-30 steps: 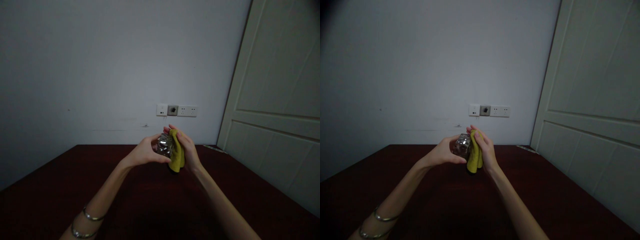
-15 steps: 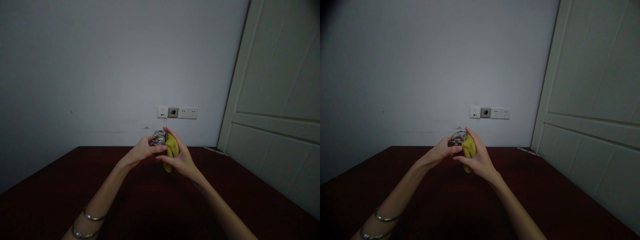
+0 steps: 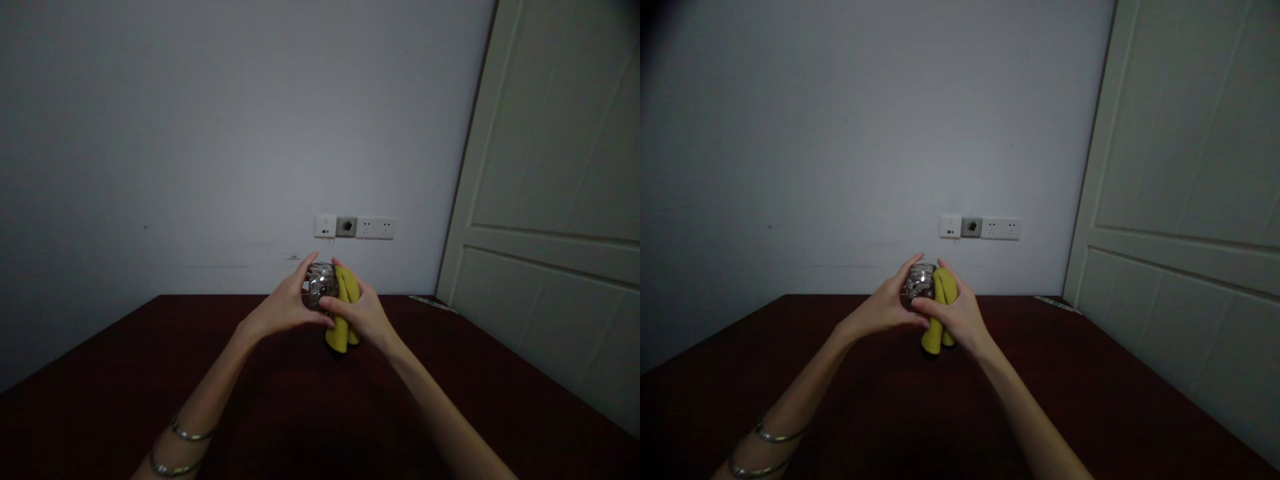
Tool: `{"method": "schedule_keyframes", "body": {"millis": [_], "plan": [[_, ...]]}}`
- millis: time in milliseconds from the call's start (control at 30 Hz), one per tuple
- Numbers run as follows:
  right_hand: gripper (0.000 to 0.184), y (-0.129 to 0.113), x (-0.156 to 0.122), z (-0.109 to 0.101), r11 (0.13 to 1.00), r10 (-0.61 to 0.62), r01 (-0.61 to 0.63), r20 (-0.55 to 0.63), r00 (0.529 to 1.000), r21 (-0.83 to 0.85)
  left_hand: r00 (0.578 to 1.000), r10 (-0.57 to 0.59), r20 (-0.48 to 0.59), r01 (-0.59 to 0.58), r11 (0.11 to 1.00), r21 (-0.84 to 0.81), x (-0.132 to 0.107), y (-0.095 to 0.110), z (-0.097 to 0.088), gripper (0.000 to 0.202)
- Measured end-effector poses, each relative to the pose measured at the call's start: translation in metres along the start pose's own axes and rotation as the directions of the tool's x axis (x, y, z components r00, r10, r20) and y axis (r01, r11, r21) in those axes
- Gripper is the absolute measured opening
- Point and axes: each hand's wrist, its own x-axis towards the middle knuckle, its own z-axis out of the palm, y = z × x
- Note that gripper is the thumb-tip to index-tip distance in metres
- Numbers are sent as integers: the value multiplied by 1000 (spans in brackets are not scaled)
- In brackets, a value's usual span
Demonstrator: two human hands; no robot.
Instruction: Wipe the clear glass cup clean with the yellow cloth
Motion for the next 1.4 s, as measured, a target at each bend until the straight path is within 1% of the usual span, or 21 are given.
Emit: {"method": "schedule_keyframes", "body": {"millis": [67, 100, 200, 300, 367, 400, 467, 567, 633, 700, 800, 833, 900, 1033, 1100, 1133, 1167, 1233, 1333, 1367, 1400], "plan": [[88, 2, -1, 0, 1000, -23, 23, 24, 999, -9, 999, 4, -37, -3, 1000, 14, 1, 2, 3, 112], [84, 3, -1, 0, 999, -35, 35, 25, 999, -10, 999, 2, -48, -1, 1000, 15, 1, 2, 4, 109], [63, 6, -4, 2, 996, -89, 89, -36, 995, 10, 999, -9, -50, 10, 1000, 11, 0, 3, 5, 101], [52, 10, -5, 2, 975, -223, 222, -80, 972, -25, 1000, 0, -23, 1, 1000, 29, -1, 2, 6, 95], [50, 12, -5, 1, 947, -315, 310, -57, 947, -80, 1000, 27, 2, -27, 999, 33, -2, 2, 6, 92], [50, 13, -4, 0, 939, -336, 331, -45, 941, -92, 999, 42, 15, -43, 999, 31, -2, 3, 7, 90], [48, 14, 0, -2, 949, -311, 307, -56, 949, -69, 997, 64, 45, -65, 997, 32, -2, 3, 7, 89], [49, 12, 4, -3, 979, -199, 202, -102, 975, 25, 994, 71, 85, -75, 996, 47, -3, 5, 8, 89], [50, 8, 3, -3, 982, -185, 189, -101, 978, 30, 993, 75, 86, -80, 995, 60, -3, 5, 8, 90], [49, 4, -1, -3, 969, -245, 242, -51, 968, -52, 994, 83, 70, -88, 994, 70, -3, 3, 8, 90], [49, 0, -8, -4, 899, -374, 382, 78, 924, -215, 992, 113, 57, -116, 991, 62, 0, -2, 8, 89], [50, -1, -9, -4, 881, -397, 408, 97, 913, -240, 991, 125, 54, -128, 990, 54, 0, -3, 8, 89], [49, 1, -8, -3, 890, -393, 397, 67, 917, -224, 989, 138, 51, -140, 989, 40, 0, -5, 10, 88], [46, 5, 1, -2, 971, -241, 238, -87, 967, -35, 989, 132, 73, -135, 990, 41, -2, -3, 13, 84], [47, 7, 5, -2, 981, -188, 192, -118, 975, 20, 989, 132, 73, -136, 989, 55, -3, -3, 15, 84], [47, 7, 5, -2, 982, -184, 188, -120, 976, 18, 989, 130, 65, -134, 989, 60, -2, -3, 15, 84], [48, 8, 4, -2, 980, -198, 198, -112, 974, -4, 991, 125, 56, -128, 990, 61, -2, -4, 15, 84], [48, 7, 0, -2, 961, -268, 262, -68, 961, -93, 993, 112, 31, -114, 992, 53, -1, -6, 15, 84], [50, 6, -5, -2, 890, -399, 398, 46, 916, -222, 994, 110, 0, -110, 992, 56, 1, -9, 16, 81], [50, 6, -5, -2, 877, -416, 419, 65, 907, -233, 994, 113, -9, -112, 992, 64, 1, -9, 16, 81], [50, 7, -4, -3, 882, -412, 415, 63, 909, -222, 993, 115, -16, -114, 991, 73, 1, -9, 17, 80]]}}
